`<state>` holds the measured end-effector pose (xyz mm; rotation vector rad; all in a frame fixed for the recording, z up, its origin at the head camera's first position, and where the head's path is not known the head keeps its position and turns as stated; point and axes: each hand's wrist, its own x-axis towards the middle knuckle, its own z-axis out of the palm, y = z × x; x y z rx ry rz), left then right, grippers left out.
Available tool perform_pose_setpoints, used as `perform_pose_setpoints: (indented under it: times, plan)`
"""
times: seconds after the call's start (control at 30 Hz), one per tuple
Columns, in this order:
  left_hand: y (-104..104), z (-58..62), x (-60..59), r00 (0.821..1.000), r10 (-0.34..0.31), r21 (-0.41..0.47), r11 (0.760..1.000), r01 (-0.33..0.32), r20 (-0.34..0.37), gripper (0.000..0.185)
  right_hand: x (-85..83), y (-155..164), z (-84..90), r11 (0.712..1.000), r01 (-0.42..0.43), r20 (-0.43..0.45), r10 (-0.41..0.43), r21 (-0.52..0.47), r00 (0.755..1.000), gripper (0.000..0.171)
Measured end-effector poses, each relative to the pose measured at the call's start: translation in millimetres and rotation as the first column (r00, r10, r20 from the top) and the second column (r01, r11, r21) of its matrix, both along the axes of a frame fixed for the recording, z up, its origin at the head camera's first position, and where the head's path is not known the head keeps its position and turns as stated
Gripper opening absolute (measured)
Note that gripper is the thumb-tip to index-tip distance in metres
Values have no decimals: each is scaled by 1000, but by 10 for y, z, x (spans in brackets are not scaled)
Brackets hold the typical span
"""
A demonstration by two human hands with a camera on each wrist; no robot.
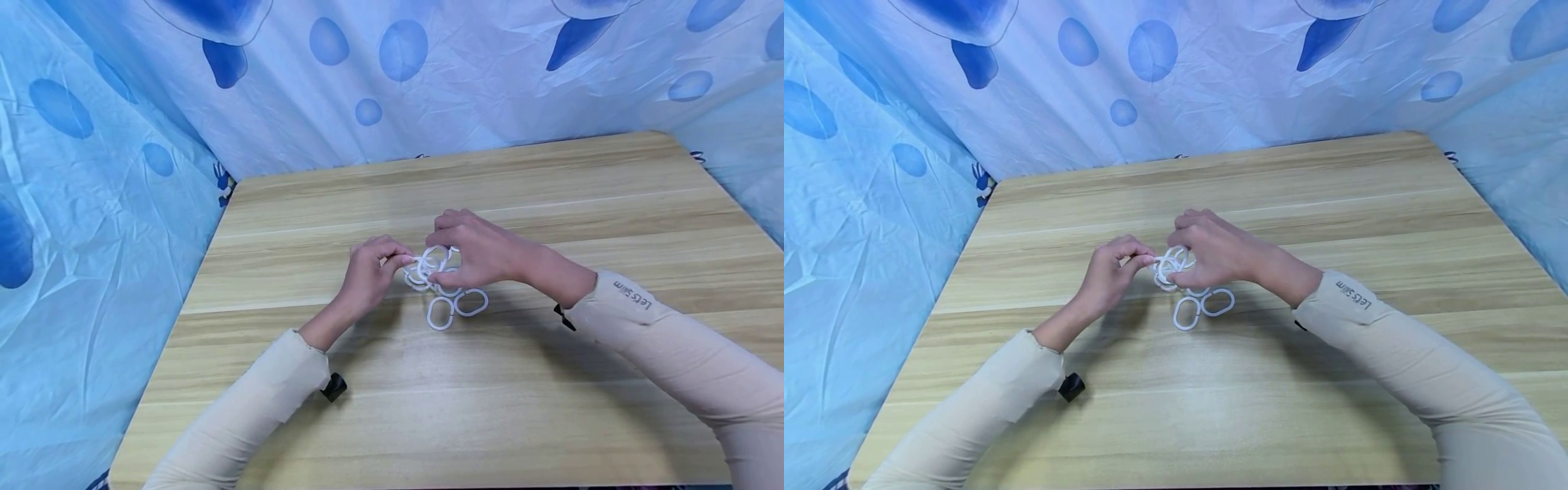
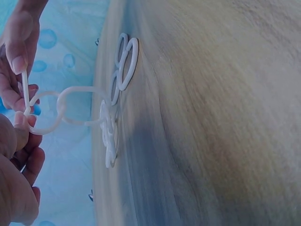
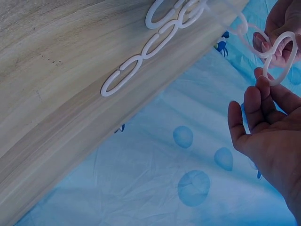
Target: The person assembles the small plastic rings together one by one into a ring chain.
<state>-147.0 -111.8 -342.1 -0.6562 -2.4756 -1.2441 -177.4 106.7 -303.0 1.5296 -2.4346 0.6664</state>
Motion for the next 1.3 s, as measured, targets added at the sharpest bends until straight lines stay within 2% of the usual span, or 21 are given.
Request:
perform_pose_setpoints:
  times: [0.2,0.43,0.6,0.77,0.83,0.9,0.97,1.0,1.1,1.2,1.3]
  plan:
    - [1,-6,-13,998,-7,-30,1000,6,-55,4,-1,6,8,1000,-9,5,8,13,1000,25]
    - [30,19,-18,997,-34,-41,999,31,-69,2,-15,28,-27,1000,9,1,-9,2,1000,27]
    - [31,30,-14,999,-42,-27,999,42,-33,4,-30,43,-48,999,36,-68,-39,-37,997,37]
    - [16,25,-16,1000,-10,14,1000,10,5,8,-46,41,-70,996,48,-129,-58,-74,990,41]
    - [12,29,-18,999,8,34,999,-9,40,8,-51,35,-76,994,43,-153,-58,-99,987,43]
    - [10,41,-17,994,18,56,998,-24,109,12,-54,27,-86,991,34,-175,-57,-127,983,43]
    - [8,50,-20,976,12,84,996,-30,217,16,-59,19,-93,987,26,-195,-56,-156,979,42]
    - [7,56,-22,961,1,102,994,-30,277,18,-61,16,-96,985,21,-202,-55,-169,978,42]
    - [6,69,-28,893,-63,181,983,-20,445,22,-65,6,-103,981,12,-216,-55,-196,975,41]
    - [5,91,-28,831,-141,268,963,-10,539,25,-64,-4,-103,978,10,-226,-58,-209,972,41]
    - [-7,112,-30,786,-194,337,941,-19,587,28,-69,-18,-104,975,12,-233,-65,-220,970,44]
